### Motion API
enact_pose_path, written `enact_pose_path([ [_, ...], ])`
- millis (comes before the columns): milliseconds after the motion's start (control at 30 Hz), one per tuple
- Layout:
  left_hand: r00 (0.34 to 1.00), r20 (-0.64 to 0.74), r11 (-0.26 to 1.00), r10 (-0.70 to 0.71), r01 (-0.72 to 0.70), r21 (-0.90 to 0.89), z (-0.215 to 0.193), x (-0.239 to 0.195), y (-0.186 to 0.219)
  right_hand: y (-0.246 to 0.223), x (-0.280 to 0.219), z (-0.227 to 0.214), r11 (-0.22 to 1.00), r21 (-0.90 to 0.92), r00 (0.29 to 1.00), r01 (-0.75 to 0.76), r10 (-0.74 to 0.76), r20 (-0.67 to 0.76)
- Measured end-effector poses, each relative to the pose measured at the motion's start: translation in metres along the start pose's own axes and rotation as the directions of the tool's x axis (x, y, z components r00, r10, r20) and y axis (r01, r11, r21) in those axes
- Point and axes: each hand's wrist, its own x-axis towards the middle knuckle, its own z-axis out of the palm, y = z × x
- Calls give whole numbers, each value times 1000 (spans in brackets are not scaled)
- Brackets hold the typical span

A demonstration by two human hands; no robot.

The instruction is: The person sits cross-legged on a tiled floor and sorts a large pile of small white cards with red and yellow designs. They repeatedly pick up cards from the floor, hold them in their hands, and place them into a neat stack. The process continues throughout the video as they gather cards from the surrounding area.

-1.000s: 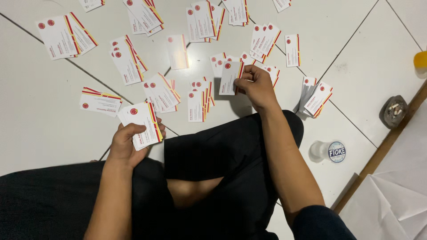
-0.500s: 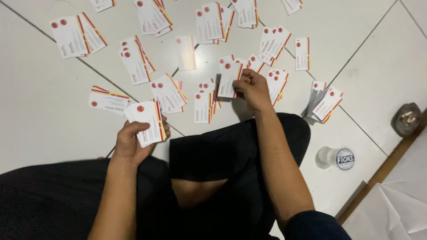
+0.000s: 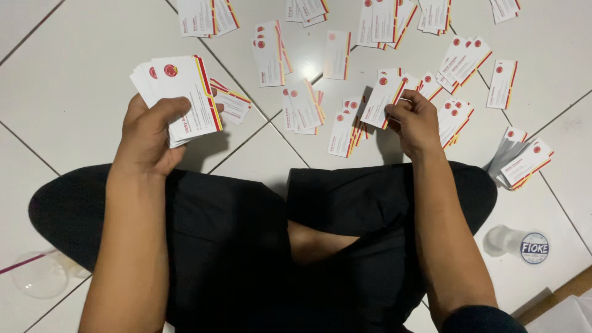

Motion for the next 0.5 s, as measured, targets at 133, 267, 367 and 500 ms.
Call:
enact_pose_path([
  [133,999,-21,999,38,-38,-29,-20,21,-13,19,8,-9,1000,-16,999,-3,2,-54],
  [267,998,-42,999,36,-38,-38,-17,23,-25,28,9,-15,1000,-9,996,5,-6,-88],
  [367,998,-26,998,60,-61,-33,-18,22,-24,34,12,-19,1000,-28,996,4,-7,-92],
  [500,976,-188,985,108,-131,-111,-27,25,-13,49,24,-25,999,-11,996,33,-33,-78],
])
